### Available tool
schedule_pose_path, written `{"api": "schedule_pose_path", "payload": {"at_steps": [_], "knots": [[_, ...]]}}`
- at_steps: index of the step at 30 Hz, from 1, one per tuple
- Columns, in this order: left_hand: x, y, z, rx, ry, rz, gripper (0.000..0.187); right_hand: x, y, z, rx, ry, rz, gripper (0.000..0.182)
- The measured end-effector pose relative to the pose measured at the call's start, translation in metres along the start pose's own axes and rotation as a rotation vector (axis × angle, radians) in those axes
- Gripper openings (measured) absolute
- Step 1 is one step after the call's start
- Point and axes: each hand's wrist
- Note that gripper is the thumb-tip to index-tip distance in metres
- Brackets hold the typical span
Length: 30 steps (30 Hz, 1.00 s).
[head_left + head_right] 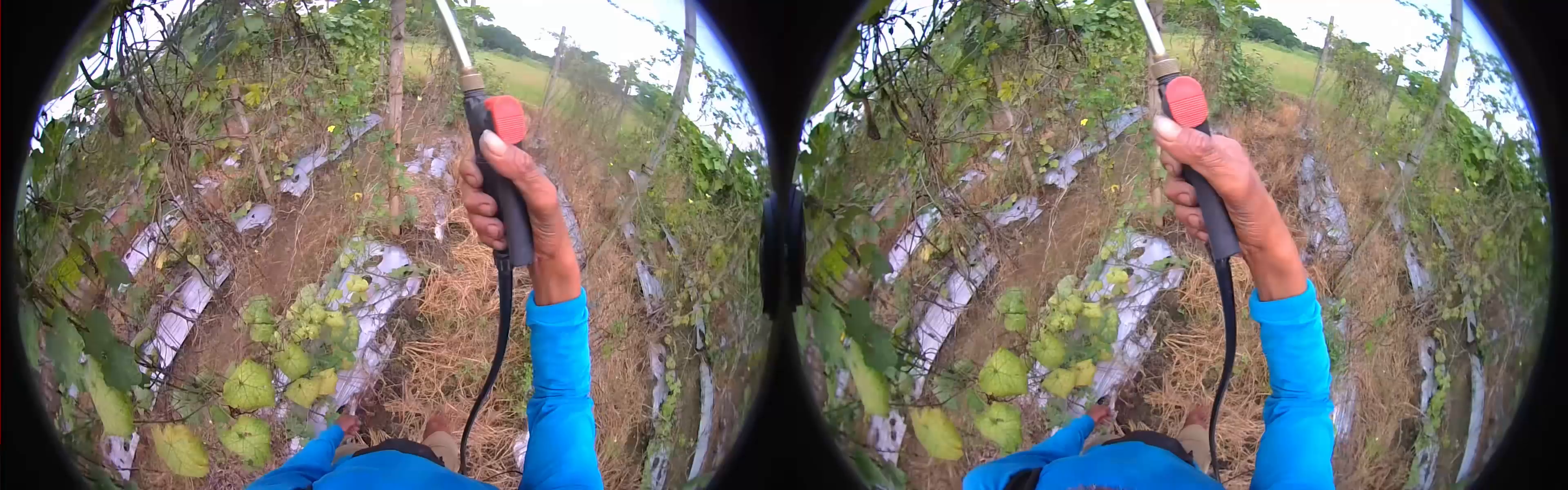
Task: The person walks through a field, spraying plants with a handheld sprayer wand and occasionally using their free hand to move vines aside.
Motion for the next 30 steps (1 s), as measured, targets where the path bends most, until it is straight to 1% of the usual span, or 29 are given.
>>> {"api": "schedule_pose_path", "payload": {"at_steps": [2, 3, 5, 6, 7, 8, 9, 11, 12, 13, 14, 15, 17, 18, 19, 20, 21, 22, 23, 25, 26, 27, 29, 30], "knots": [[0.008, -0.028, -0.011, 0.069, -0.024, -0.181, 0.020, -0.016, 0.014, -0.021, 0.002, -0.056, -0.017, 0.041], [0.008, -0.028, -0.023, 0.068, -0.057, -0.111, 0.020, -0.027, 0.018, -0.032, 0.018, -0.067, -0.013, 0.040], [0.001, -0.018, -0.073, 0.046, -0.045, 0.095, 0.019, -0.038, 0.035, -0.054, 0.028, -0.076, 0.030, 0.038], [0.001, -0.025, -0.072, 0.049, -0.068, 0.152, 0.019, -0.047, 0.045, -0.069, 0.080, -0.060, 0.076, 0.038], [-0.001, -0.034, -0.069, 0.054, -0.047, 0.144, 0.019, -0.049, 0.053, -0.083, 0.037, -0.090, 0.128, 0.038], [-0.001, -0.045, -0.066, 0.059, -0.023, 0.130, 0.019, -0.055, 0.062, -0.101, 0.051, -0.100, 0.183, 0.038], [-0.002, -0.051, -0.070, 0.061, -0.037, 0.163, 0.019, -0.059, 0.068, -0.125, 0.034, -0.066, 0.192, 0.039], [-0.009, -0.068, -0.079, -0.015, 0.015, 0.060, 0.018, -0.050, 0.106, -0.165, 0.067, -0.035, 0.158, 0.036], [-0.017, -0.074, -0.085, -0.009, -0.001, 0.080, 0.018, -0.044, 0.118, -0.194, 0.084, 0.006, 0.021, 0.034], [-0.024, -0.075, -0.098, 0.010, 0.033, 0.120, 0.014, -0.039, 0.132, -0.225, 0.095, 0.044, -0.114, 0.031], [-0.030, -0.079, -0.110, 0.025, 0.072, 0.159, 0.012, -0.032, 0.155, -0.253, 0.188, 0.118, -0.188, 0.026], [-0.029, -0.093, -0.106, 0.024, 0.063, 0.172, 0.012, -0.033, 0.158, -0.293, 0.146, 0.213, -0.266, 0.026], [-0.027, -0.126, -0.106, 0.117, -0.175, 0.046, 0.011, -0.038, 0.154, -0.371, 0.119, 0.360, -0.399, 0.030], [-0.037, -0.148, -0.112, 0.072, -0.157, 0.017, 0.016, -0.040, 0.152, -0.408, 0.080, 0.417, -0.419, 0.032], [-0.045, -0.171, -0.120, 0.082, -0.159, 0.026, 0.016, -0.041, 0.149, -0.444, 0.042, 0.474, -0.436, 0.034], [-0.049, -0.186, -0.136, 0.079, -0.084, 0.053, 0.013, -0.043, 0.148, -0.478, 0.048, 0.556, -0.572, 0.038], [-0.056, -0.196, -0.150, 0.065, -0.013, 0.078, 0.012, -0.045, 0.147, -0.509, 0.116, 0.644, -0.659, 0.040], [-0.065, -0.212, -0.168, 0.033, 0.097, 0.184, 0.016, -0.048, 0.141, -0.536, 0.104, 0.726, -0.658, 0.040], [-0.067, -0.226, -0.180, 0.040, 0.099, 0.186, 0.016, -0.054, 0.134, -0.563, 0.086, 0.804, -0.655, 0.040], [-0.071, -0.251, -0.189, 0.106, 0.077, 0.185, 0.025, -0.057, 0.125, -0.611, 0.089, 0.939, -0.806, 0.038], [-0.071, -0.263, -0.197, 0.038, 0.042, 0.242, 0.034, -0.056, 0.122, -0.634, 0.066, 0.997, -0.824, 0.038], [-0.079, -0.266, -0.211, 0.039, 0.041, 0.244, 0.034, -0.067, 0.110, -0.652, 0.075, 1.076, -0.854, 0.038], [-0.097, -0.270, -0.240, -0.006, 0.088, 0.269, 0.027, -0.077, 0.105, -0.694, 0.043, 1.129, -1.027, 0.041], [-0.094, -0.279, -0.239, -0.004, 0.031, 0.251, 0.029, -0.087, 0.105, -0.713, 0.039, 1.137, -1.025, 0.041]]}}
Point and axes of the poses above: each hand's wrist, its own z-axis towards the middle knuckle, its own x-axis out of the back of the hand, y = z × x, and after that the axes turned 12 degrees about z, right-handed
